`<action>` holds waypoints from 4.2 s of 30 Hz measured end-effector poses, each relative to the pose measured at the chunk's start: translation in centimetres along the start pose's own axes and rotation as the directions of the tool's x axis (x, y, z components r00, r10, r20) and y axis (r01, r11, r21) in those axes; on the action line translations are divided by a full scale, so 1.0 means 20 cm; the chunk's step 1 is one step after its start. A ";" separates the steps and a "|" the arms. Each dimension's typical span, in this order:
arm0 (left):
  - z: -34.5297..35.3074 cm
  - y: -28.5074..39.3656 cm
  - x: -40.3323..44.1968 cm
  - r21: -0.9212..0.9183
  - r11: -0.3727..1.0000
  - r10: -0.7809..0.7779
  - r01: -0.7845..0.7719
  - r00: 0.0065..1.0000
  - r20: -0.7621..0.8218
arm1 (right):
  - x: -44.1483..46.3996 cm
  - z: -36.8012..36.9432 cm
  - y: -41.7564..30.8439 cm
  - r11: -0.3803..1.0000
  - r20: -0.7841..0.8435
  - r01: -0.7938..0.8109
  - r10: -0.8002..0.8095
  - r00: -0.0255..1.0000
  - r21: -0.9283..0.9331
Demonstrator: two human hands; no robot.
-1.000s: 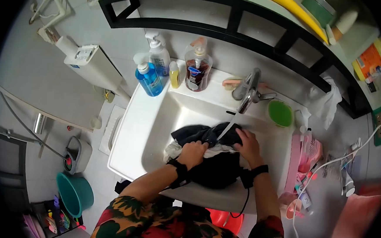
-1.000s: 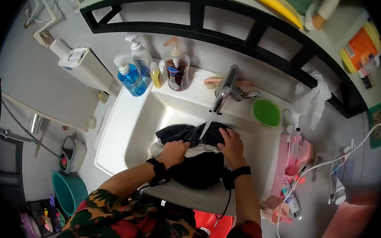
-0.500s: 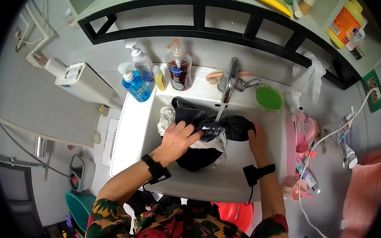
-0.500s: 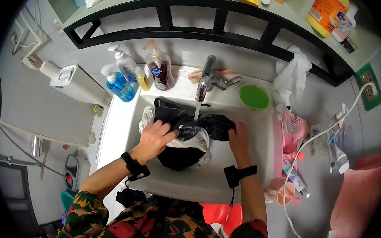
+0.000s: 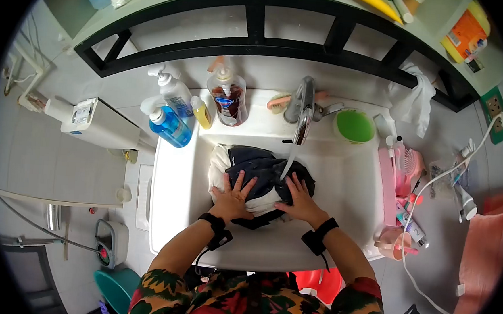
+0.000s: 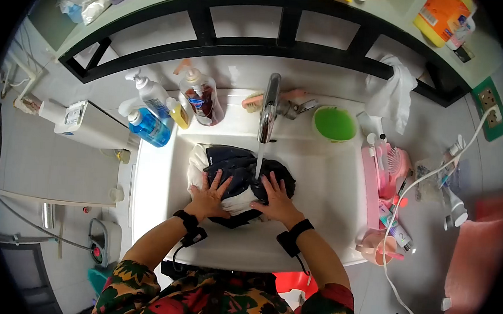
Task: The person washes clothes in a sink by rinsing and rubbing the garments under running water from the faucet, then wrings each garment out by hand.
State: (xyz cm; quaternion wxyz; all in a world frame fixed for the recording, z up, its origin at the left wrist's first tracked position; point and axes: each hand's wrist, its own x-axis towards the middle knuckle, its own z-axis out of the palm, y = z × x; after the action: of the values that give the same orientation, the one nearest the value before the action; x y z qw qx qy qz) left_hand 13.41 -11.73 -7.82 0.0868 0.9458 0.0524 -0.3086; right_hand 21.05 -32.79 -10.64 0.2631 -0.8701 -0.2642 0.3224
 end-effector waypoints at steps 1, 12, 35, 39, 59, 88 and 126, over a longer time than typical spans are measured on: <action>0.01 0.00 0.02 0.007 1.000 0.002 -0.002 1.000 0.006 | 0.02 0.04 0.04 1.000 0.007 -0.005 0.005 1.000 0.008; -0.09 0.02 0.23 -0.034 0.998 -0.047 0.054 0.982 0.184 | 0.24 -0.10 0.11 0.966 0.035 -0.135 0.146 0.989 -0.219; -0.04 -0.16 -0.12 -0.979 0.078 0.119 -0.187 0.977 -0.177 | -0.31 -0.23 -0.53 0.899 -0.494 0.372 -0.437 0.752 -0.229; 0.11 -0.16 -0.03 -0.641 0.578 0.126 -0.505 0.832 -0.541 | -0.22 0.07 -0.28 0.917 -0.067 0.315 -0.340 0.938 -0.243; 0.03 0.09 0.32 -0.160 0.960 0.226 -0.229 0.973 -0.037 | 0.21 0.00 -0.01 0.925 0.058 0.062 -0.043 0.997 -0.376; 0.12 0.77 0.23 0.335 0.774 0.627 -0.538 0.724 -0.287 | -0.45 -0.48 0.14 0.949 -0.828 -0.308 0.222 0.516 0.062; -0.16 -0.04 -0.12 0.032 0.932 0.281 -0.361 0.664 -0.692 | -0.25 -0.23 0.07 0.891 -0.264 -0.432 0.387 0.884 -0.141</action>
State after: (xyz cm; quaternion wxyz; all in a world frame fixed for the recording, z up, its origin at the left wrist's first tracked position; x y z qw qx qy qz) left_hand 13.22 -10.52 -4.00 0.1652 0.9799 -0.0704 0.0868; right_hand 21.42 -38.27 -6.55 0.1304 -0.9590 -0.0722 0.2410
